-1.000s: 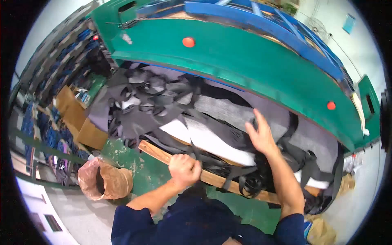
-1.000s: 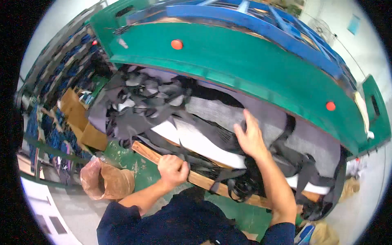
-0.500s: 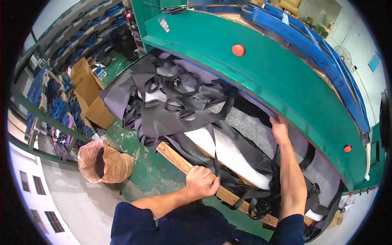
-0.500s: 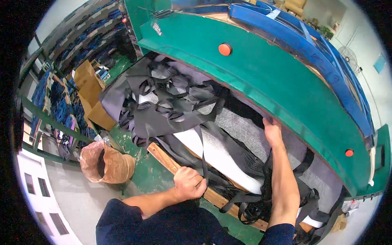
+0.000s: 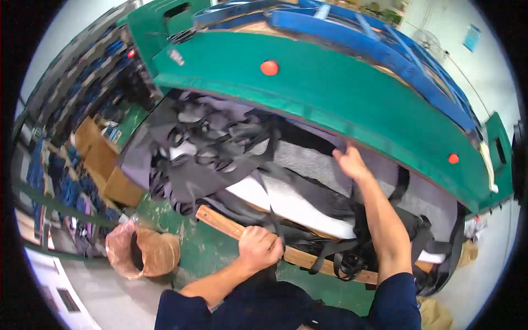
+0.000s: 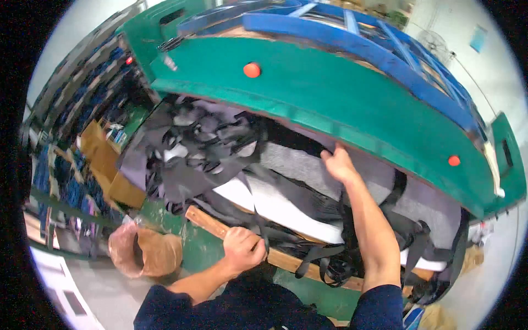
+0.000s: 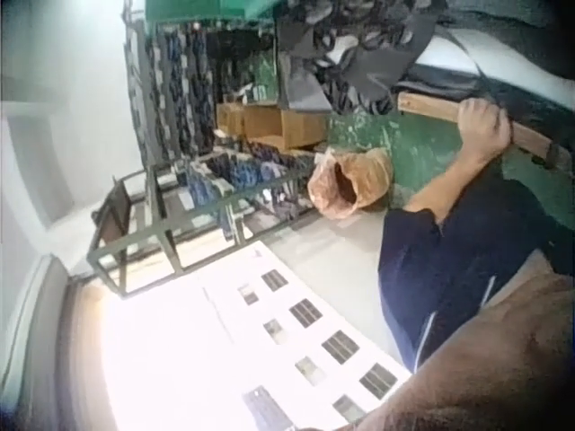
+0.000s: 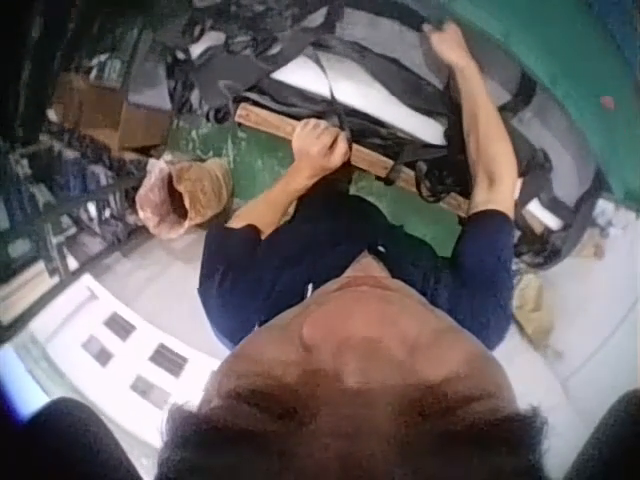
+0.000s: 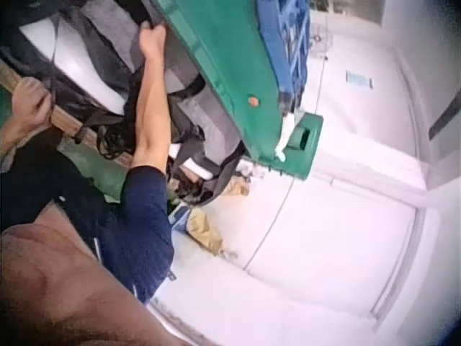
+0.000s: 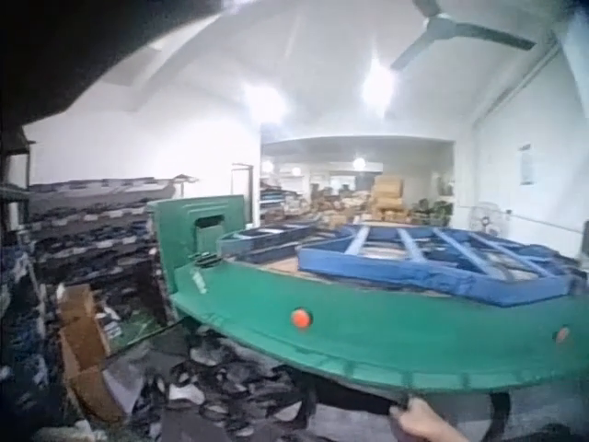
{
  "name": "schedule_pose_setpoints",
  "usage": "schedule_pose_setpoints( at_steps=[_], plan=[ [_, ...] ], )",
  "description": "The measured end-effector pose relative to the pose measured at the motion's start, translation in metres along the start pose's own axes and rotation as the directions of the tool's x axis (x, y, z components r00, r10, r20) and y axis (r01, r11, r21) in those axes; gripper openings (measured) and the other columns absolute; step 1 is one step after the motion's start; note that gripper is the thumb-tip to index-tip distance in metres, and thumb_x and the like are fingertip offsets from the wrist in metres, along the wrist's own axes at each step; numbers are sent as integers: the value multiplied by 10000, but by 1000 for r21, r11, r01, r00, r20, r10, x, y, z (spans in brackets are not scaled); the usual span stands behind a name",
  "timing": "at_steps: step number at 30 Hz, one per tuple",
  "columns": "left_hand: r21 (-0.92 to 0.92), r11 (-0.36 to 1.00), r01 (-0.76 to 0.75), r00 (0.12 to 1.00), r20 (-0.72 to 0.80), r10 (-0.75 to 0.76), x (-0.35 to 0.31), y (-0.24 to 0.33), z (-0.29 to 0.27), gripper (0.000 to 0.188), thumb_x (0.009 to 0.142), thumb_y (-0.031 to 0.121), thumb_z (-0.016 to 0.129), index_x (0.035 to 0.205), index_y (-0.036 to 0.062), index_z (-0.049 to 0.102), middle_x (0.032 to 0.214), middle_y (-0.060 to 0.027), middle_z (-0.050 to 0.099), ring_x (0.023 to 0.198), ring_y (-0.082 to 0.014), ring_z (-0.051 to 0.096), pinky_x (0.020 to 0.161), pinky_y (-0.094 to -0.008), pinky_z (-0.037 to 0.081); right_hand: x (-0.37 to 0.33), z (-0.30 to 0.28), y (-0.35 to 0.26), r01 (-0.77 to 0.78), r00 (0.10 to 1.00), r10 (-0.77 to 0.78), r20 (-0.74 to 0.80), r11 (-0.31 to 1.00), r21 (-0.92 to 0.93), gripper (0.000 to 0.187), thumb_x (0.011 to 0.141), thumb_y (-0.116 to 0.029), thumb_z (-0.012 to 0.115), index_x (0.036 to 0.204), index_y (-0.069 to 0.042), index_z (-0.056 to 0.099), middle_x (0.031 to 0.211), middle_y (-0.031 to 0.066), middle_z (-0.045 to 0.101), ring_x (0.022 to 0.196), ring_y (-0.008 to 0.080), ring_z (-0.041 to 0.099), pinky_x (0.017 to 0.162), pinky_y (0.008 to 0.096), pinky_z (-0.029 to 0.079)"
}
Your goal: Operating an industrial hydraulic die-cutting machine to cut shapes from fabric and sorting the cut components into bags.
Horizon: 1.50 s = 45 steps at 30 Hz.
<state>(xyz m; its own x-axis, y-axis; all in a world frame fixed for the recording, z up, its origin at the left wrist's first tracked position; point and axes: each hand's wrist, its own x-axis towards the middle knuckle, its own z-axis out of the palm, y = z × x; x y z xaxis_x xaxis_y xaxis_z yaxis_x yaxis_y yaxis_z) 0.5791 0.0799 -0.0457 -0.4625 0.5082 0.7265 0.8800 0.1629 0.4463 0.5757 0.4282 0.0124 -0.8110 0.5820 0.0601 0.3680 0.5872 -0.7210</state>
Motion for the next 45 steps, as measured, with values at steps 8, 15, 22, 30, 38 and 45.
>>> schedule_pose_setpoints(
  at_steps=[8,15,22,30,38,45],
  plan=[
    [-183,983,2,991,135,23,73,-15,-47,94,718,3,698,772,28,625,726,-118,642,661,-299,616,611,-378,476,-131,-110,-9,211,953,-241,-184,963,-169,328,854,-129,638,1145,21,619,1176,207,628,1110,300,608,944,375,476],
    [-21,991,-134,991,-6,134,288,-86,-6,122,876,123,623,929,14,622,861,-154,635,816,-320,613,752,-401,480,-117,-225,83,-193,549,-233,-803,899,-393,602,860,-84,579,1387,87,343,1427,283,376,1347,384,360,1118,418,287],
    [198,938,-284,955,-33,296,330,-125,52,99,883,118,573,861,23,559,838,-147,583,830,-341,549,767,-428,439,-89,-221,93,-267,619,-299,-727,790,-552,757,782,-15,544,1416,144,163,1434,406,231,1381,507,204,1160,475,195],
    [70,985,-158,970,196,141,308,-116,28,120,865,110,597,906,-2,582,877,-168,621,863,-336,599,779,-413,468,-114,-223,68,-312,692,-4,-722,900,-304,701,778,-29,571,1379,146,254,1457,336,273,1371,443,284,1141,441,259],
    [-191,979,-75,882,444,155,132,-42,-30,61,806,46,643,846,3,630,803,-160,645,713,-323,623,637,-378,496,-287,-143,36,-82,923,77,-376,997,4,306,874,-112,616,1145,32,618,1063,196,676,990,250,668,840,344,524],
    [-212,974,-82,904,396,162,26,5,-30,85,780,78,692,765,44,615,746,-115,603,706,-315,575,649,-410,444,-374,-67,28,-50,908,-34,-418,981,-189,159,815,-139,678,919,-19,678,876,133,678,855,295,636,772,398,500]
  ],
)
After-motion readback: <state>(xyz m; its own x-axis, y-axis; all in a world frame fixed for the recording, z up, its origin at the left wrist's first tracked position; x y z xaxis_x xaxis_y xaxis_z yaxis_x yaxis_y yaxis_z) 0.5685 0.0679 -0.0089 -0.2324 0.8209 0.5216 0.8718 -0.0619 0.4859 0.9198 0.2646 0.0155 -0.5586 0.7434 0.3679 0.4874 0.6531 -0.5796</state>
